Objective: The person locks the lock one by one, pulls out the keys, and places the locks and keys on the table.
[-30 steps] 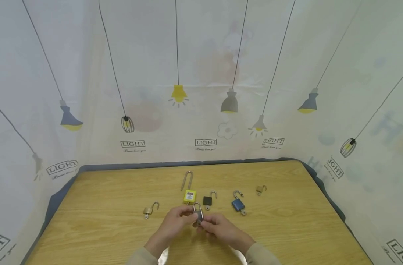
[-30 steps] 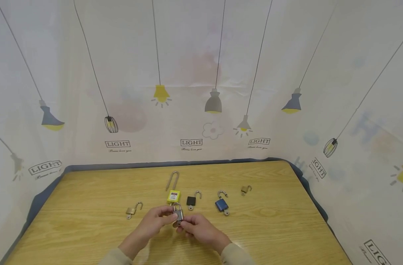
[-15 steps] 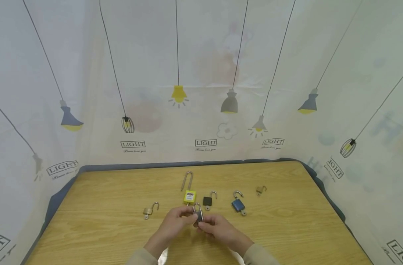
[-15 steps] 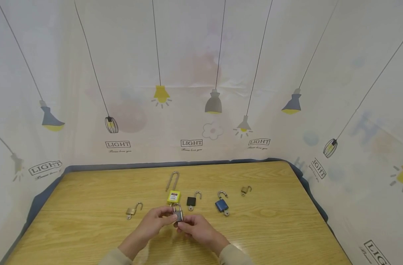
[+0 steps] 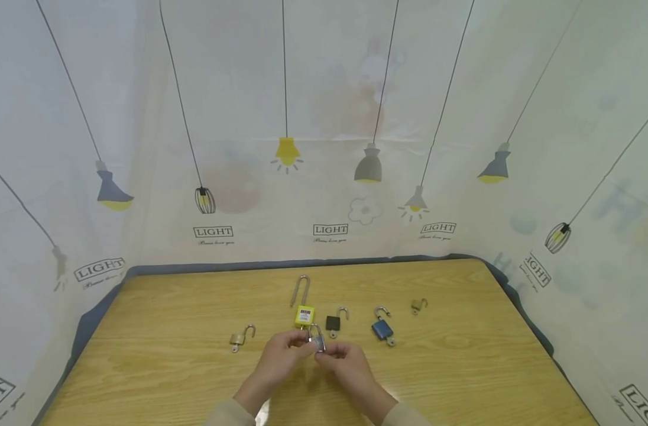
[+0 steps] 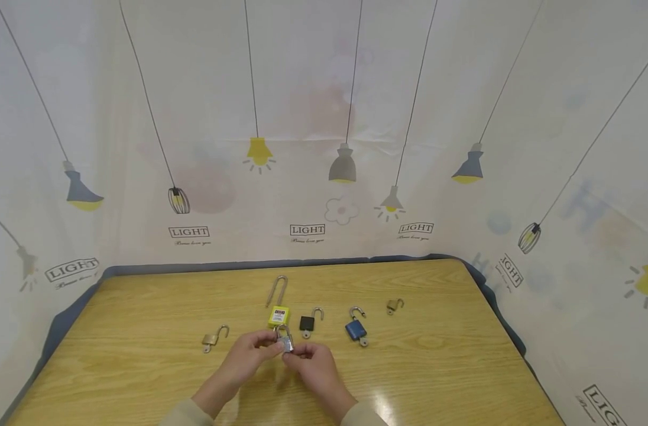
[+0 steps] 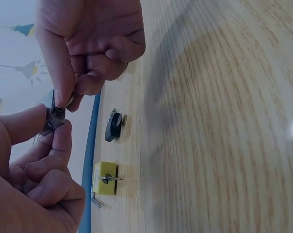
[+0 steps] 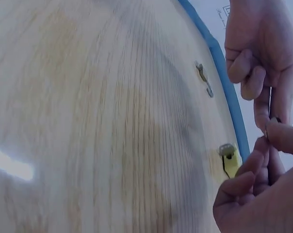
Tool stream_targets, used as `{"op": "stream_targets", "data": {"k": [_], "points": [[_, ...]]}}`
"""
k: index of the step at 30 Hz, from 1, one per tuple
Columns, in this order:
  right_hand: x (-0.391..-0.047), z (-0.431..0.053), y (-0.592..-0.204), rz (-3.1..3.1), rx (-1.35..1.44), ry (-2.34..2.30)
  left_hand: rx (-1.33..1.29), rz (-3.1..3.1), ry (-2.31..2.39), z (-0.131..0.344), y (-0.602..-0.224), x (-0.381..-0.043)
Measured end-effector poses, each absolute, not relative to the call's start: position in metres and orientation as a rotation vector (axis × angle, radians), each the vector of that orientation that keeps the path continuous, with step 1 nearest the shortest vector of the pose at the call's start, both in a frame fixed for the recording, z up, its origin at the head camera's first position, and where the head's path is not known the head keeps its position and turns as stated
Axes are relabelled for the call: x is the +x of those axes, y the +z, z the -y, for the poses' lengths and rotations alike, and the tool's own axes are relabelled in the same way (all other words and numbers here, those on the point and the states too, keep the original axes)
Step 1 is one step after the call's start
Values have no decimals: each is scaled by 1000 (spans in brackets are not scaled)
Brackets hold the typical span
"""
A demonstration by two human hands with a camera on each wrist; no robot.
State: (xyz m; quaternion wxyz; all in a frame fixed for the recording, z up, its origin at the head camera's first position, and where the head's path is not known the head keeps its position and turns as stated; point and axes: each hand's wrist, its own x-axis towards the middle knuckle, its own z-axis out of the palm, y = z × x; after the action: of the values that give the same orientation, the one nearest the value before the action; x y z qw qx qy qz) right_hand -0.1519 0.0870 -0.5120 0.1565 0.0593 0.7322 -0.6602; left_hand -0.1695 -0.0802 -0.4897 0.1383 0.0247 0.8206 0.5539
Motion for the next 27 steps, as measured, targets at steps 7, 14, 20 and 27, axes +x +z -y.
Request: {"op": "stream_targets", "data": {"k": [7,14,20,27], "points": [[-146,-81,-515,-2173,246,-1972,46,-2427,1573,80,-493,-170],[-143,-77,-515,-2168,305,-1990,46,-2444,1562,80,-496,-169],[-142,-76,-514,-2142,320,-1982,51,-2427,1571,80,-497,-169],[-143,-77,-514,-2130,288,-1965,68,-2401,1600,82,-495,-169]]}}
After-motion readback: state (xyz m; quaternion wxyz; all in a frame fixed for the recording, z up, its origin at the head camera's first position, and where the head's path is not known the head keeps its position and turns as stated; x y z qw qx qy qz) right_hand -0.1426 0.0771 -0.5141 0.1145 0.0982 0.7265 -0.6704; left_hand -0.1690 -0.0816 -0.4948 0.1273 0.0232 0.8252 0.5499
